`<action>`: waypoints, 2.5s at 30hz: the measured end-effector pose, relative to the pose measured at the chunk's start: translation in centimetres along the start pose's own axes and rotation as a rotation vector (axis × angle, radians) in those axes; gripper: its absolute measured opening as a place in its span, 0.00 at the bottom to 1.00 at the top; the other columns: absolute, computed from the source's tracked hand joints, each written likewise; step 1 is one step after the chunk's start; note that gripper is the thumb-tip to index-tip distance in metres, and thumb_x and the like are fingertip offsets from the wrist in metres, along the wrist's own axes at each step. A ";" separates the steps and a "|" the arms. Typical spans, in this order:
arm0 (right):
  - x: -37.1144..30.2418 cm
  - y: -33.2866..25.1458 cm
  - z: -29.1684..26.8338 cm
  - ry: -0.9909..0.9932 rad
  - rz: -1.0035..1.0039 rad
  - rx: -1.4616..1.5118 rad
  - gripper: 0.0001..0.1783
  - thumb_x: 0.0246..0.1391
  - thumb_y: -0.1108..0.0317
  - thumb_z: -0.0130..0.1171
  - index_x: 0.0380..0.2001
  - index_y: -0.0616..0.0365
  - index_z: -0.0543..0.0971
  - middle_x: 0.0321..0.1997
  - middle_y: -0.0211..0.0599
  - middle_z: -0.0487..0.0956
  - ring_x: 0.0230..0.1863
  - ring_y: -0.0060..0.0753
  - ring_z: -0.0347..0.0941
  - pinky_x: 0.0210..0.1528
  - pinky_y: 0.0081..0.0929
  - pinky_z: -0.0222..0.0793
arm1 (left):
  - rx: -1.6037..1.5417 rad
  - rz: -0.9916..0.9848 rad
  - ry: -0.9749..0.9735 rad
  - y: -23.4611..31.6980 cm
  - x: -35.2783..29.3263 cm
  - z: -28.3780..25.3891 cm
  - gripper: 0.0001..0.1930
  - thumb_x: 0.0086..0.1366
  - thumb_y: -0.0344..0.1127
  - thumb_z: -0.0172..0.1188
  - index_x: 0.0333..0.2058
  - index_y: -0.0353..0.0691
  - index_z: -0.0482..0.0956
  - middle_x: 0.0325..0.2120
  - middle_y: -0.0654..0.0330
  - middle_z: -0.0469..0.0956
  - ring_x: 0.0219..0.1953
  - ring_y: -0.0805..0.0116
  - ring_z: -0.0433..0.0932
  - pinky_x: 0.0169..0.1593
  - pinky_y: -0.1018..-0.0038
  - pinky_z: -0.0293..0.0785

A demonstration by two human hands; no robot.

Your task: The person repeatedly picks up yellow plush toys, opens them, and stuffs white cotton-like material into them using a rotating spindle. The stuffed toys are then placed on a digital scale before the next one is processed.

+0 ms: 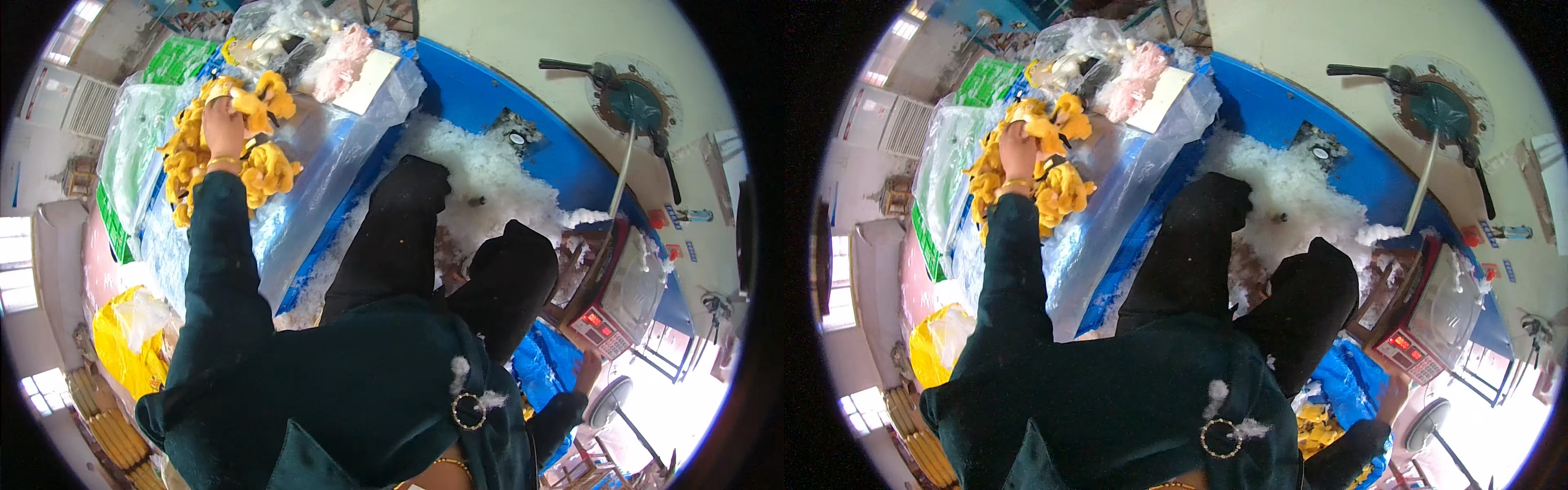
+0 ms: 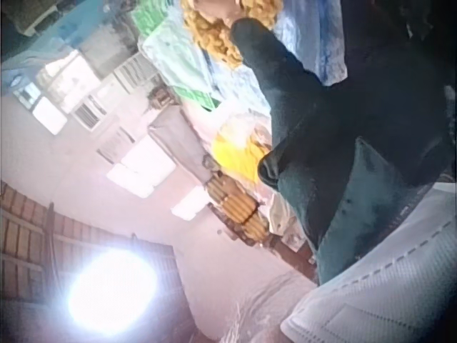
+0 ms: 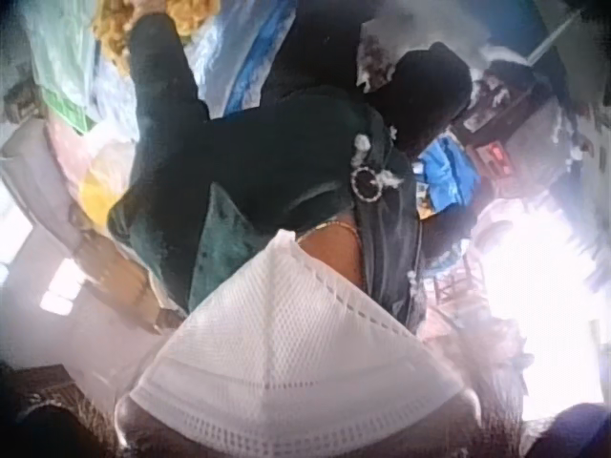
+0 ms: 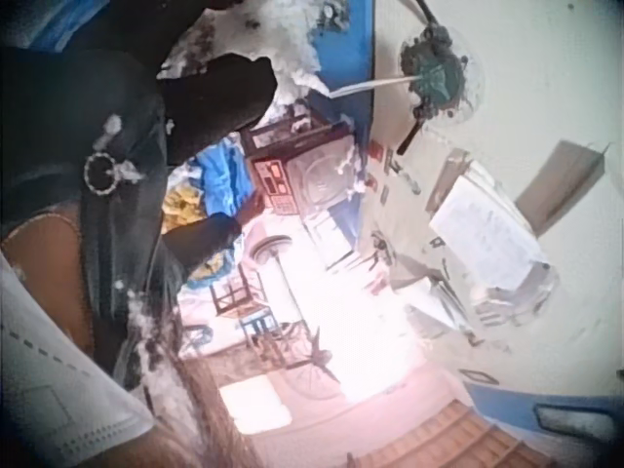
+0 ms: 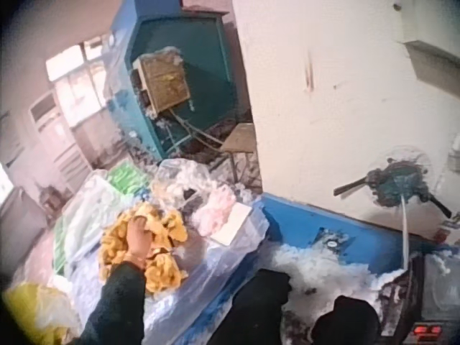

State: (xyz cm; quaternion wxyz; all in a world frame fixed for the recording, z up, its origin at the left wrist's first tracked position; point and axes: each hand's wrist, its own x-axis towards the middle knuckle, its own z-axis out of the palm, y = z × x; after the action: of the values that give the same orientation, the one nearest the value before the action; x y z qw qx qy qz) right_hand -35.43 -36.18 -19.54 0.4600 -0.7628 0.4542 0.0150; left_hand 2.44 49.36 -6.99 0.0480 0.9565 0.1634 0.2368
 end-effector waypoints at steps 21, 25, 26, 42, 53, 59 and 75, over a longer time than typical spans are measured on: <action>-13.3 -36.7 18.1 -0.722 -1.418 -0.328 0.08 0.52 0.64 0.57 0.29 0.58 0.77 0.35 0.38 0.73 0.35 0.43 0.73 0.36 0.37 0.68 | -1.186 1.046 -0.530 36.0 -15.8 -3.2 0.20 0.45 0.26 0.69 0.39 0.38 0.76 0.36 0.57 0.76 0.38 0.62 0.75 0.42 0.71 0.71; -11.1 -35.1 17.3 -0.569 -1.288 -0.280 0.10 0.55 0.63 0.54 0.29 0.59 0.75 0.32 0.42 0.75 0.34 0.48 0.73 0.35 0.37 0.68 | -1.311 0.674 -1.495 36.0 -16.7 -3.8 0.13 0.61 0.29 0.60 0.45 0.39 0.74 0.31 0.71 0.73 0.26 0.83 0.67 0.29 0.84 0.63; -11.3 -35.0 17.0 -0.541 -1.263 -0.327 0.10 0.56 0.62 0.54 0.30 0.59 0.74 0.31 0.43 0.75 0.34 0.49 0.73 0.35 0.37 0.68 | -1.404 0.556 -1.674 35.9 -17.5 -3.6 0.13 0.62 0.31 0.59 0.46 0.39 0.74 0.31 0.70 0.73 0.27 0.83 0.67 0.29 0.84 0.63; -9.0 -32.8 13.0 -0.745 -0.921 -0.152 0.08 0.47 0.69 0.63 0.25 0.61 0.76 0.25 0.33 0.69 0.30 0.27 0.69 0.32 0.22 0.66 | -1.418 0.352 -1.752 39.0 -17.4 -4.6 0.09 0.52 0.25 0.67 0.33 0.36 0.79 0.30 0.65 0.79 0.33 0.78 0.76 0.41 0.81 0.72; -5.5 -34.6 11.5 0.256 -1.253 -0.318 0.08 0.43 0.64 0.65 0.22 0.56 0.78 0.30 0.31 0.73 0.27 0.34 0.74 0.29 0.26 0.72 | -1.179 1.088 -0.682 45.7 -14.3 -6.6 0.09 0.53 0.21 0.61 0.34 0.34 0.74 0.36 0.61 0.75 0.36 0.66 0.76 0.39 0.75 0.72; -6.1 -34.7 11.8 0.392 -1.212 -0.444 0.08 0.42 0.62 0.65 0.23 0.54 0.79 0.27 0.31 0.72 0.24 0.35 0.74 0.25 0.29 0.70 | -0.976 1.117 -0.210 46.9 -15.4 -6.6 0.07 0.51 0.22 0.59 0.31 0.35 0.73 0.34 0.57 0.73 0.37 0.54 0.75 0.39 0.68 0.73; -3.9 -33.0 15.2 0.271 -1.177 -0.394 0.19 0.40 0.51 0.68 0.20 0.56 0.78 0.22 0.34 0.73 0.25 0.41 0.73 0.25 0.34 0.66 | -1.125 0.907 -0.901 49.5 -13.6 -4.8 0.20 0.63 0.45 0.59 0.20 0.35 0.73 0.13 0.64 0.66 0.19 0.77 0.62 0.24 0.78 0.60</action>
State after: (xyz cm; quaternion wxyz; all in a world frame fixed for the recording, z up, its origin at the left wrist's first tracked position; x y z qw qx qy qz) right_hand -8.37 -17.22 -3.89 0.1807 -0.9502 0.0016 -0.2539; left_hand 3.23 -1.77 -0.34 0.4771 0.7661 -0.4124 -0.1243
